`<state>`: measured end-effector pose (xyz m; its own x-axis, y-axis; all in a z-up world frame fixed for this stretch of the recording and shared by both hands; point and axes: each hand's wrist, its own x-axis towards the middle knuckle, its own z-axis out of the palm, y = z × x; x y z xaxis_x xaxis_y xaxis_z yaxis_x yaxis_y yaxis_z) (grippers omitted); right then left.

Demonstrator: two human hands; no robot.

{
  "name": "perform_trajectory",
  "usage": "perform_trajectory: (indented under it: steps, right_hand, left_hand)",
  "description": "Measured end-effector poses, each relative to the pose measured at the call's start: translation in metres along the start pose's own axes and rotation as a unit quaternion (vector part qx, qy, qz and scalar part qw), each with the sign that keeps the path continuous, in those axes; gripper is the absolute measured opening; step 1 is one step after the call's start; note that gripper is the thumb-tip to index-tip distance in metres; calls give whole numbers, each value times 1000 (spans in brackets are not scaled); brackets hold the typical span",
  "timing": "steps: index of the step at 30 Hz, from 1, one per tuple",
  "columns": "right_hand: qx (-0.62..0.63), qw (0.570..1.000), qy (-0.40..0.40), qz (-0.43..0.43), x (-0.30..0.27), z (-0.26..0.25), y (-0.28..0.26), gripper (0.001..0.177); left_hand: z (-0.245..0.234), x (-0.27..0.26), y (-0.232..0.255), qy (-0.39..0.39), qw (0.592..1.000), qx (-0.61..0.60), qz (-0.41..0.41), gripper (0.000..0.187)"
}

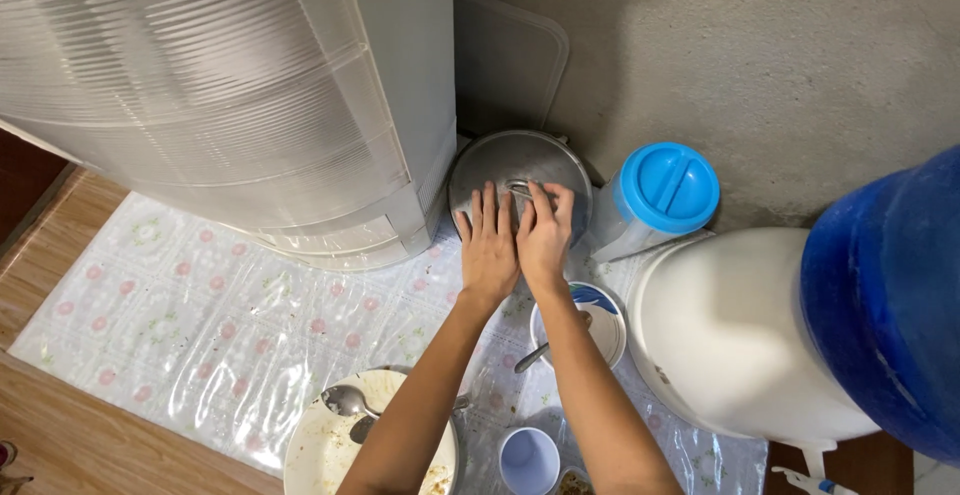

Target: Cleaning a table by scraping leftovers from plates into a container and organizing the dishes.

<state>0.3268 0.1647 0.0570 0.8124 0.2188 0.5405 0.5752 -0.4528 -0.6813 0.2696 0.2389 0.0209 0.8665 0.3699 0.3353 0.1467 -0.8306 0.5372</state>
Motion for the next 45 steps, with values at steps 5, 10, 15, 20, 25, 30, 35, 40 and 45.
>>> perform_trajectory:
  steps: [5,10,15,20,25,30,35,40,45]
  right_hand:
    - [-76,996,18,-47,-26,-8,9,23]
    - [-75,995,9,-71,-35,6,24,24]
    - [-63,996,-13,-56,-33,7,23,25]
    - [-31,999,-32,-25,-42,-4,16,23]
    - [-7,999,-11,-46,-79,-19,-23,18]
    - [31,998,-49,-8,-127,-29,-54,14]
    - [40,994,-98,20,-170,-33,-85,15]
    - [41,994,-85,57,-208,-39,-92,16]
    - [26,990,-32,133,-220,-67,-80,13]
  left_hand:
    - [2,-16,1,0,1000,10,17,57]
    - [2,-18,-9,1,999,28,29,56]
    - [1,-17,-9,4,998,42,36,56]
    - [-13,-38,-1,9,1000,9,24,56]
    - [-42,-79,-1,24,999,-13,17,56]
    - [-77,-135,-3,80,993,-82,35,58]
    - [-96,-186,-19,68,992,-103,-14,51]
    - [-77,-214,-38,-39,974,-194,-105,43]
    - [-51,-223,-25,-95,959,-256,-75,42]
